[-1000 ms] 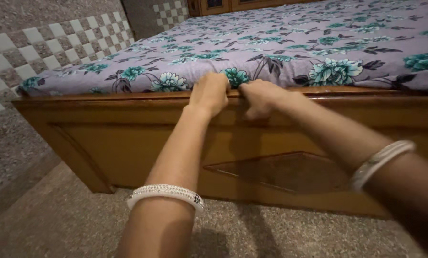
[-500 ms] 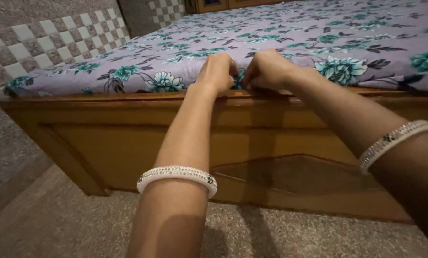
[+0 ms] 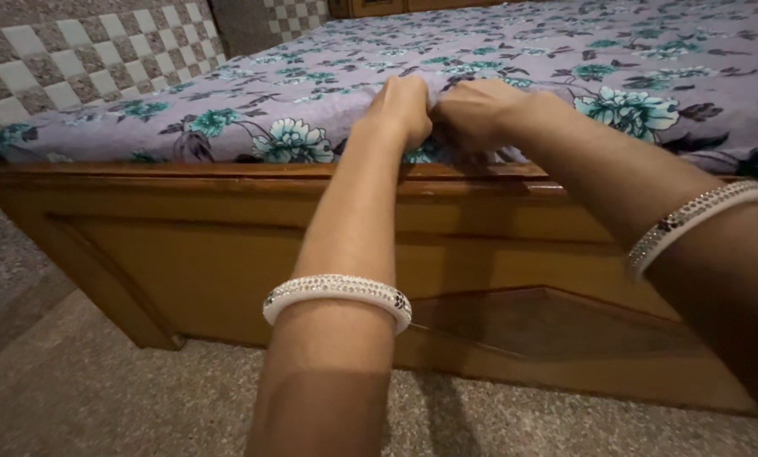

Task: The person spreads a floral-patterned bedsheet over a mattress on a wooden bed frame, smooths it out, and tucks the edges under the mattress around the perimeter.

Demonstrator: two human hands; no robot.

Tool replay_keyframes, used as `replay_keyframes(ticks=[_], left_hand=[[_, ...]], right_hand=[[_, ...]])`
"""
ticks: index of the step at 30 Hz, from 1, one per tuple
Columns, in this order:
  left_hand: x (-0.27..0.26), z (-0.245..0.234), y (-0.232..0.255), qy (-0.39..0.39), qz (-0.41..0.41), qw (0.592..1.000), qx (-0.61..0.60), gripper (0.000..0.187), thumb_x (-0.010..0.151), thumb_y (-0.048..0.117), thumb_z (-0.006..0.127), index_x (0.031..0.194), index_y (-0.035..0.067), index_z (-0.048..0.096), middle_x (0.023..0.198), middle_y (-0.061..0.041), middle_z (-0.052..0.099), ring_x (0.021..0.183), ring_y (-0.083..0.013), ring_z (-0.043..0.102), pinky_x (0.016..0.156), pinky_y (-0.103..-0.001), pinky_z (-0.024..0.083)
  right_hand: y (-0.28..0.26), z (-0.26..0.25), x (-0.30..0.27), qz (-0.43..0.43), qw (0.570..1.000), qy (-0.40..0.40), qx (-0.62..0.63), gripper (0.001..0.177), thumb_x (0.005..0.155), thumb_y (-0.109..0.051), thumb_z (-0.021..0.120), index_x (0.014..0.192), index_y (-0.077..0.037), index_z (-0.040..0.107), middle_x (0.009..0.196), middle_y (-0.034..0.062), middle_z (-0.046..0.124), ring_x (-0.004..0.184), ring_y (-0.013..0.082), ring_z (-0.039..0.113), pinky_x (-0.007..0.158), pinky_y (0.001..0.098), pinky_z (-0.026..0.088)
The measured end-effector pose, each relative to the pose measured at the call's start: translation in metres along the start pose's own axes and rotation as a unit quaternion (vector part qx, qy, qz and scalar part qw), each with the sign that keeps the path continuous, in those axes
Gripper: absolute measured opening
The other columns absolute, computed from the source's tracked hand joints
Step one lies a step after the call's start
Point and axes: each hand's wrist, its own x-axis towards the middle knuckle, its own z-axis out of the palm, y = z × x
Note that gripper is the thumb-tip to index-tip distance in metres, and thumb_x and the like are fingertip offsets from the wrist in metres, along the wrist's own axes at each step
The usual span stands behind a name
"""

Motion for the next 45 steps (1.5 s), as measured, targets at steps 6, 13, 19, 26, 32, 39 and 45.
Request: replay_keyframes(ticks=[6,13,19,26,32,39,45], left_hand=[[0.006,0.004,-0.003,-0.012,0.012,1.000,0.024,0.032,0.078,0.004,0.069,0.110,0.004,0.074,0.122,-0.026,0.066,0.116,-0.0407,0.065,0.096,-0.047,0.055],[-0.020,0.018,-0.012,-0.055,0.057,0.996,0.042,0.031,0.079,0.015,0.074,0.108,0.002,0.075,0.116,-0.025,0.071,0.112,-0.0375,0.069,0.096,-0.045,0.056],[-0.037,0.027,-0.007,-0.113,0.036,0.992,0.054,0.043,0.075,0.020,0.079,0.115,0.005,0.073,0.122,-0.022,0.070,0.116,-0.0356,0.067,0.097,-0.045,0.055],[-0.038,0.008,0.023,-0.193,-0.044,0.976,0.089,0.050,0.077,0.032,0.076,0.121,0.010,0.071,0.132,-0.015,0.066,0.123,-0.0288,0.065,0.103,-0.045,0.054],[-0.013,-0.009,0.043,-0.393,-0.117,0.907,0.094,0.041,0.081,0.025,0.062,0.121,0.017,0.070,0.124,-0.011,0.068,0.122,-0.0293,0.060,0.113,-0.062,0.034],[-0.013,0.014,0.048,-0.405,-0.119,0.893,0.157,0.044,0.086,0.031,0.064,0.128,0.017,0.066,0.132,-0.010,0.067,0.125,-0.0327,0.060,0.112,-0.063,0.035],[-0.008,0.032,0.062,-0.391,-0.125,0.881,0.236,0.048,0.090,0.036,0.065,0.134,0.016,0.063,0.138,-0.009,0.065,0.128,-0.0356,0.060,0.110,-0.064,0.035]], right_hand=[[0.021,0.031,0.011,-0.002,0.996,0.003,0.085,0.016,0.087,-0.021,0.072,0.098,-0.013,0.080,0.091,0.0153,0.077,0.084,0.0332,0.073,0.078,0.0448,0.057],[0.013,0.030,0.009,0.045,0.973,-0.105,0.201,0.031,0.083,-0.012,0.058,0.105,-0.015,0.080,0.098,0.0096,0.079,0.087,0.0278,0.072,0.081,0.0447,0.054],[0.008,0.010,-0.022,0.118,0.921,-0.195,0.315,0.031,0.070,-0.010,0.056,0.097,-0.007,0.071,0.079,0.0096,0.066,0.069,0.0263,0.057,0.066,0.0459,0.045],[0.019,0.014,-0.014,0.120,0.897,-0.269,0.329,0.043,0.061,-0.012,0.065,0.103,-0.003,0.069,0.073,0.0128,0.064,0.065,0.0284,0.056,0.063,0.0467,0.044],[0.029,0.024,0.003,0.121,0.873,-0.301,0.365,0.056,0.067,-0.016,0.078,0.122,-0.006,0.069,0.080,0.0156,0.063,0.069,0.0312,0.052,0.067,0.0471,0.042],[0.030,0.033,-0.033,-0.023,0.912,-0.161,0.377,0.049,0.069,-0.017,0.085,0.114,-0.003,0.072,0.103,0.0072,0.076,0.097,0.0200,0.068,0.088,0.0354,0.053],[0.055,-0.001,-0.079,0.000,0.923,-0.069,0.379,0.058,0.071,-0.020,0.084,0.127,-0.011,0.072,0.122,0.0086,0.077,0.110,0.0216,0.072,0.095,0.0342,0.056]])
